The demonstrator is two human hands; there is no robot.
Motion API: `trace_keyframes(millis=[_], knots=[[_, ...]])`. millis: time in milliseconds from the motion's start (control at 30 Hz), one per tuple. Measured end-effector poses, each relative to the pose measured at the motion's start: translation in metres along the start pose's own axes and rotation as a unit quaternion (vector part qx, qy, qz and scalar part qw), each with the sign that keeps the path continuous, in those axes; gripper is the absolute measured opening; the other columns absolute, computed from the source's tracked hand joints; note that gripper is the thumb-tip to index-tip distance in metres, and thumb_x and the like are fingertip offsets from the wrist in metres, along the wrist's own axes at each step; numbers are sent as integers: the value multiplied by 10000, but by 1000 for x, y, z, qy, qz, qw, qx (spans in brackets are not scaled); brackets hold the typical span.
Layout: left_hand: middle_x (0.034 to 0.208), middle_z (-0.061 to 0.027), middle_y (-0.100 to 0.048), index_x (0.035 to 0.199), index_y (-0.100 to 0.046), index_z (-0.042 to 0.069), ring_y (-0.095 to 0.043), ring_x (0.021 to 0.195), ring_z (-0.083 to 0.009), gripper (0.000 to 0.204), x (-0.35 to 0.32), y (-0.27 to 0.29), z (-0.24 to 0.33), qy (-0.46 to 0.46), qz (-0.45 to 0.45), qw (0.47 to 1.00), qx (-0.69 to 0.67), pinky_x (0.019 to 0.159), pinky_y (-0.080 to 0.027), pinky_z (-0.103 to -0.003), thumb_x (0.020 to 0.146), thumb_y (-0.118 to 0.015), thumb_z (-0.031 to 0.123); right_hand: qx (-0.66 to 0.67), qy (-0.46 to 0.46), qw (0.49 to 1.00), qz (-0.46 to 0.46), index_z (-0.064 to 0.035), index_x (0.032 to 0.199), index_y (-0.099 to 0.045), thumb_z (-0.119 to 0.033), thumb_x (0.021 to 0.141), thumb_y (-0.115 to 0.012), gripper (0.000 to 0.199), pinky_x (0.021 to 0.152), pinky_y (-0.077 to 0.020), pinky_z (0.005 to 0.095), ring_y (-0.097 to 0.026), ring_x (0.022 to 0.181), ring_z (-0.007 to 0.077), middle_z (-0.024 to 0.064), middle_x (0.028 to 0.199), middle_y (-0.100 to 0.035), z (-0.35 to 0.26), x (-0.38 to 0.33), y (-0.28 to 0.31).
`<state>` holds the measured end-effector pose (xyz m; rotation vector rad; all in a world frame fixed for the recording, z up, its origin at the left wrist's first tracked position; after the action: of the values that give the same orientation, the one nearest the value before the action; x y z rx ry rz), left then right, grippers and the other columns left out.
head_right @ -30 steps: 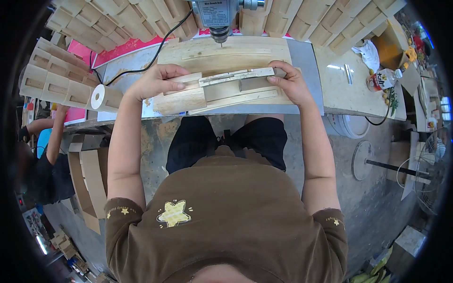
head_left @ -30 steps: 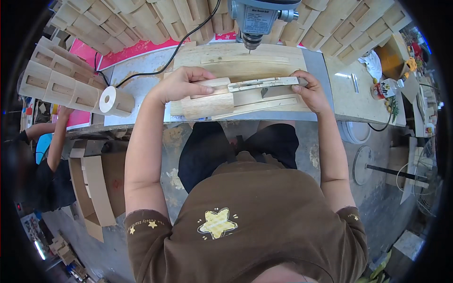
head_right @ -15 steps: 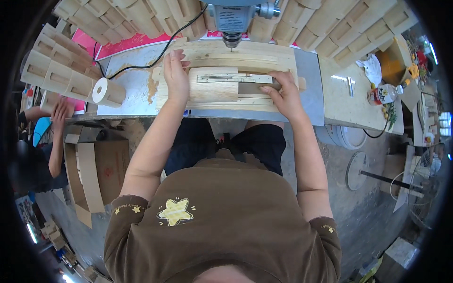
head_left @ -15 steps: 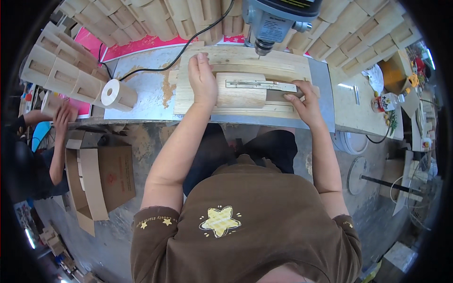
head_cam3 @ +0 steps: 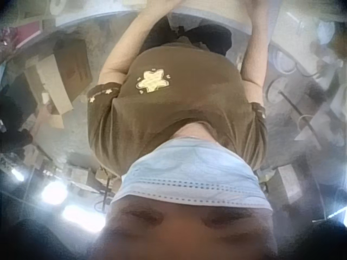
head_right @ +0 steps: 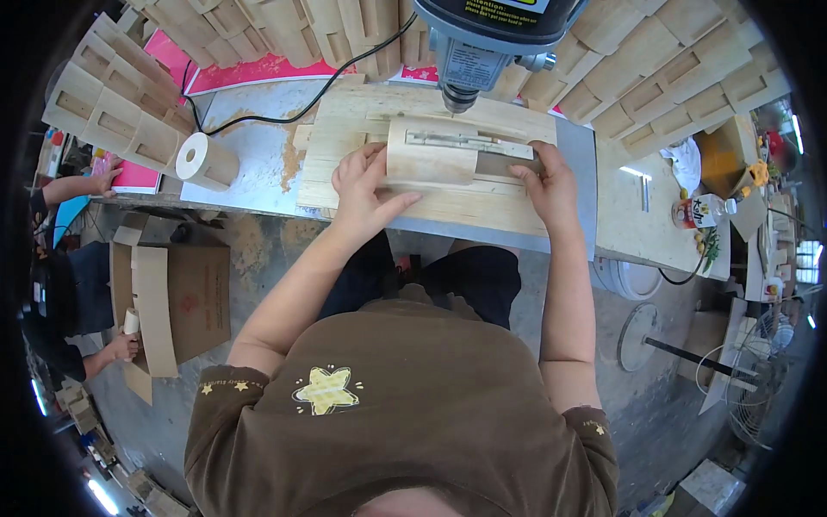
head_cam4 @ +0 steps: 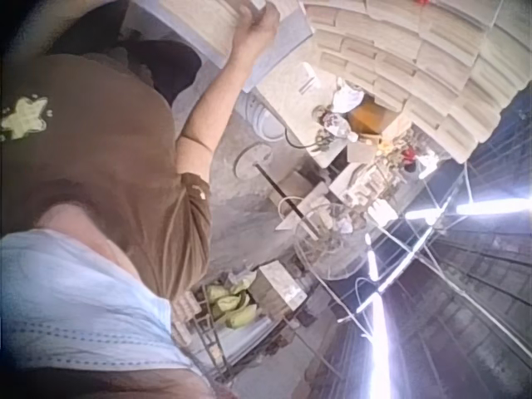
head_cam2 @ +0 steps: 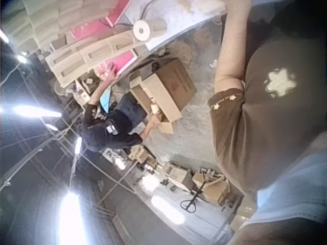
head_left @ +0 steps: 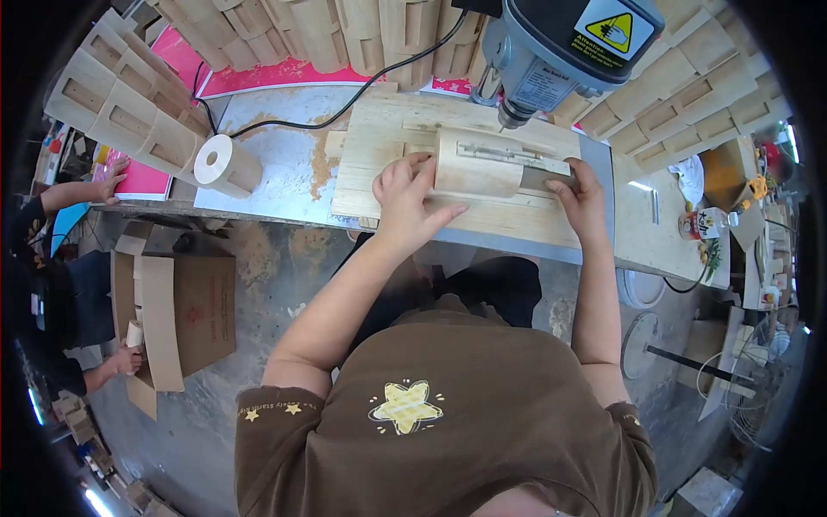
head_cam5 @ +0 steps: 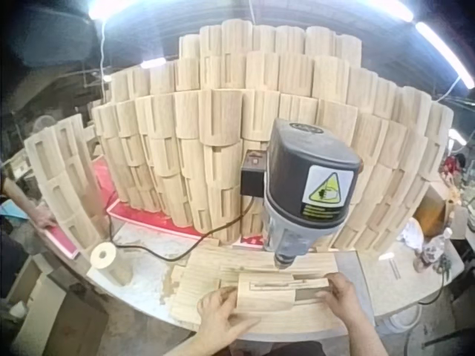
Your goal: Drilling holes into wooden block components using a drill press in a furniture workshop.
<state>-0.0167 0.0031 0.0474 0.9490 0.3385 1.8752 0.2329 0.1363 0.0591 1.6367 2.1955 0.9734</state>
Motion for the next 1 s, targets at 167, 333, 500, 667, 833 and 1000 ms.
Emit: trace_keyframes(millis=[167, 333, 500, 667, 833, 1000], knots=[[1102, -104, -535, 1184, -586, 95, -438, 1081, -299, 675, 26, -13, -21, 43, -60, 996, 58, 955, -233, -452, 605, -782, 380, 32, 39, 998, 30, -5, 1091, -554, -49, 752, -724, 381, 655, -467, 255, -560, 792, 141, 86, 924, -588, 6, 19, -4], [944, -41, -573, 1109, -617, 125, -488, 1018, -255, 571, 30, -7, -44, 35, -74, 995, 52, 945, -251, -434, 589, -800, 273, 68, 82, 993, 53, -15, 1113, -550, -38, 763, -715, 388, 653, -463, 241, -551, 793, 122, 57, 948, -583, 2, 16, -19], [928, -26, -579, 1112, -620, 143, -498, 989, -241, 536, 30, -9, -47, 5, -69, 997, 39, 937, -260, -436, 610, -786, 233, 45, 32, 998, -6, -37, 1120, -561, -69, 809, -674, 332, 619, -426, 207, -501, 733, 56, 26, 957, -572, -20, 19, -4], [860, -25, -551, 1063, -634, 125, -505, 927, -241, 474, 30, -11, -44, -15, -64, 997, 44, 913, -279, -423, 624, -775, 233, 125, 193, 945, 233, -46, 1077, -594, -125, 861, -629, 233, 592, -410, 217, -481, 687, 44, -19, 883, -569, -103, 73, 114], [889, -36, -553, 1105, -614, 126, -503, 940, -246, 510, 29, -9, -44, -13, -66, 996, 65, 894, -295, -425, 636, -771, 249, 20, 184, 960, 209, -29, 1041, -615, -281, 953, -482, 298, 639, -420, 221, -516, 713, 85, 37, 844, -610, -163, 129, 127], [862, -35, -544, 1049, -622, 96, -503, 921, -246, 468, 30, -13, -43, -10, -69, 995, 66, 890, -297, -423, 636, -772, 256, -112, 154, 956, 224, 41, 808, -603, -226, 904, -502, 301, 617, -448, 307, -578, 667, 175, 125, 683, -587, -210, 99, 105]])
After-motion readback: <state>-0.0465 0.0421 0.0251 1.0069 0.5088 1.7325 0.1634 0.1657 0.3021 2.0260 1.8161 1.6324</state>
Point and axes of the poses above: each hand's wrist, its own x-axis towards the middle knuckle, its own y-axis out of the back of the hand, z = x × y, the point moved 6 cm from there along x, towards the middle knuckle
